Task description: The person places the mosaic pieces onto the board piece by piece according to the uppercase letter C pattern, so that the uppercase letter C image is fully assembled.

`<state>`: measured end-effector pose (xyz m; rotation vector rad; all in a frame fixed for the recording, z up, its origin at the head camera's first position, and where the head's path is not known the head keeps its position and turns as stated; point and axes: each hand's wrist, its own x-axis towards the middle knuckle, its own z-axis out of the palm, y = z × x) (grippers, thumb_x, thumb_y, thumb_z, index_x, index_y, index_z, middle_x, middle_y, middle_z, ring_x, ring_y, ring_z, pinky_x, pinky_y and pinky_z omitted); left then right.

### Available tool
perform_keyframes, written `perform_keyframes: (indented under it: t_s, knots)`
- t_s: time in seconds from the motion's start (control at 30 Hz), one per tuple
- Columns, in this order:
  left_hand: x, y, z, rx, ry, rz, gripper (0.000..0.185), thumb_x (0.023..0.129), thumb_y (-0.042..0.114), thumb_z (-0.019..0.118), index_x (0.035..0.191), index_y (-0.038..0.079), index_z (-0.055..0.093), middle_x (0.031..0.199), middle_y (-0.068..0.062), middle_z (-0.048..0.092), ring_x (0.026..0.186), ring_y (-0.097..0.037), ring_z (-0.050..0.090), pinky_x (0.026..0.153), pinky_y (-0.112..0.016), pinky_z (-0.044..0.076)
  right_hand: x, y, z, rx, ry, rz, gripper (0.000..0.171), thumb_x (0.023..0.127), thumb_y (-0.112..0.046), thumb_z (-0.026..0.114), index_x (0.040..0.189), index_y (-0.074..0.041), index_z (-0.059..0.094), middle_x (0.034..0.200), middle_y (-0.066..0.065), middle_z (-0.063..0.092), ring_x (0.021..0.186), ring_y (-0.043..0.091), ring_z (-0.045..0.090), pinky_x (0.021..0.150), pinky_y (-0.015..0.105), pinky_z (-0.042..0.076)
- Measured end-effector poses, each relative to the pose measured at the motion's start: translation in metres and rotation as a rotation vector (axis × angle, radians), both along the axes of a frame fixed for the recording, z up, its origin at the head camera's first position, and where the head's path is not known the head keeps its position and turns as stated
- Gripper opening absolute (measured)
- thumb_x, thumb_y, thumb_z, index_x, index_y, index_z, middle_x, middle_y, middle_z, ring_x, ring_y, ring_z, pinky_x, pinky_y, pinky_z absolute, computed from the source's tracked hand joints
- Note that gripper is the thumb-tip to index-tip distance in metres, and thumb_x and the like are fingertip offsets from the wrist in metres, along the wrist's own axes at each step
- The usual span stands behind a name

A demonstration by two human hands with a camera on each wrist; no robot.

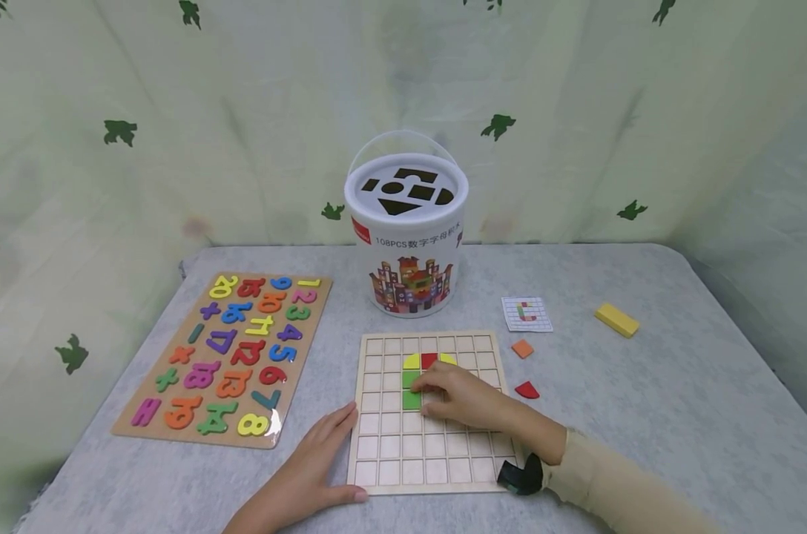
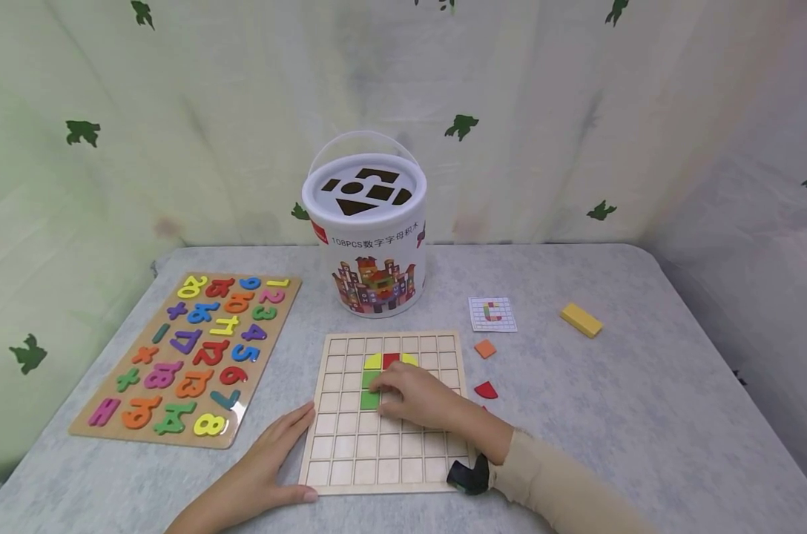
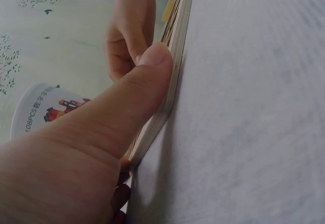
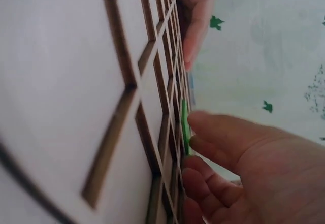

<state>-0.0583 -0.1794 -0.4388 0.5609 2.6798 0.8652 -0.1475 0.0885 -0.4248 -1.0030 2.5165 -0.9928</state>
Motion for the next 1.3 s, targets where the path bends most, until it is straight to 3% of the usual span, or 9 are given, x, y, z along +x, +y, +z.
perform_keyframes:
  t_s: [0.2, 0.37, 0.5, 0.73, 0.93, 1.3]
  knots:
    - [0.000, 0.000, 0.000, 0.002, 0.004, -0.001, 0.105, 0.063, 0.064, 0.064, 0.142, 0.007, 0.025, 0.147, -0.003, 0.016, 0.132, -0.027, 0.015, 0.100, -0.050, 0.025, 0.005, 0.015, 0.015, -0.068, -0.071, -0.025, 0.039, 0.084, -0.026, 0.064, 0.121, -0.015, 0.055, 0.111, -0.006, 0.053, 0.098, 0.012, 0.049, 0.082, 0.030, 0.045]
    - [-0.001, 0.001, -0.001, 0.004, 0.000, 0.001, 0.105, 0.063, 0.064, 0.064, 0.142, 0.007, 0.025, 0.148, -0.002, 0.015, 0.132, -0.027, 0.015, 0.100, -0.050, 0.025, 0.010, 0.038, 0.031, -0.126, -0.029, -0.067, 0.042, 0.084, -0.023, 0.064, 0.123, -0.012, 0.053, 0.120, -0.003, 0.050, 0.105, 0.022, 0.050, 0.084, 0.040, 0.045]
    - [-0.001, 0.001, -0.001, 0.004, -0.008, 0.003, 0.106, 0.063, 0.064, 0.065, 0.142, 0.007, 0.025, 0.148, -0.002, 0.015, 0.132, -0.027, 0.014, 0.100, -0.051, 0.025, 0.015, 0.064, 0.034, -0.128, 0.007, -0.126, 0.044, 0.083, -0.025, 0.065, 0.122, -0.010, 0.052, 0.121, 0.000, 0.050, 0.107, 0.026, 0.050, 0.086, 0.043, 0.044]
    - [-0.001, 0.000, -0.001, -0.002, 0.002, 0.002, 0.106, 0.063, 0.064, 0.064, 0.142, 0.007, 0.024, 0.148, -0.003, 0.015, 0.132, -0.027, 0.014, 0.100, -0.051, 0.024, 0.021, 0.105, 0.016, -0.037, 0.043, -0.248, 0.042, 0.080, -0.021, 0.069, 0.118, -0.013, 0.056, 0.116, 0.000, 0.054, 0.102, 0.022, 0.052, 0.084, 0.042, 0.045]
    - [-0.001, 0.000, -0.002, -0.001, 0.004, 0.003, 0.106, 0.062, 0.064, 0.064, 0.142, 0.007, 0.025, 0.147, -0.003, 0.016, 0.132, -0.027, 0.015, 0.100, -0.050, 0.024, 0.022, 0.127, 0.002, -0.009, 0.025, -0.251, 0.038, 0.079, -0.007, 0.068, 0.115, -0.011, 0.057, 0.110, -0.004, 0.056, 0.105, 0.017, 0.049, 0.089, 0.039, 0.042]
    - [0.000, -0.001, -0.002, 0.000, 0.011, 0.003, 0.106, 0.062, 0.064, 0.065, 0.142, 0.006, 0.025, 0.147, -0.003, 0.016, 0.132, -0.027, 0.015, 0.100, -0.050, 0.024, 0.020, 0.136, -0.006, 0.056, 0.102, -0.277, 0.027, 0.079, -0.007, 0.068, 0.106, -0.011, 0.063, 0.103, -0.004, 0.055, 0.097, 0.016, 0.052, 0.084, 0.036, 0.045]
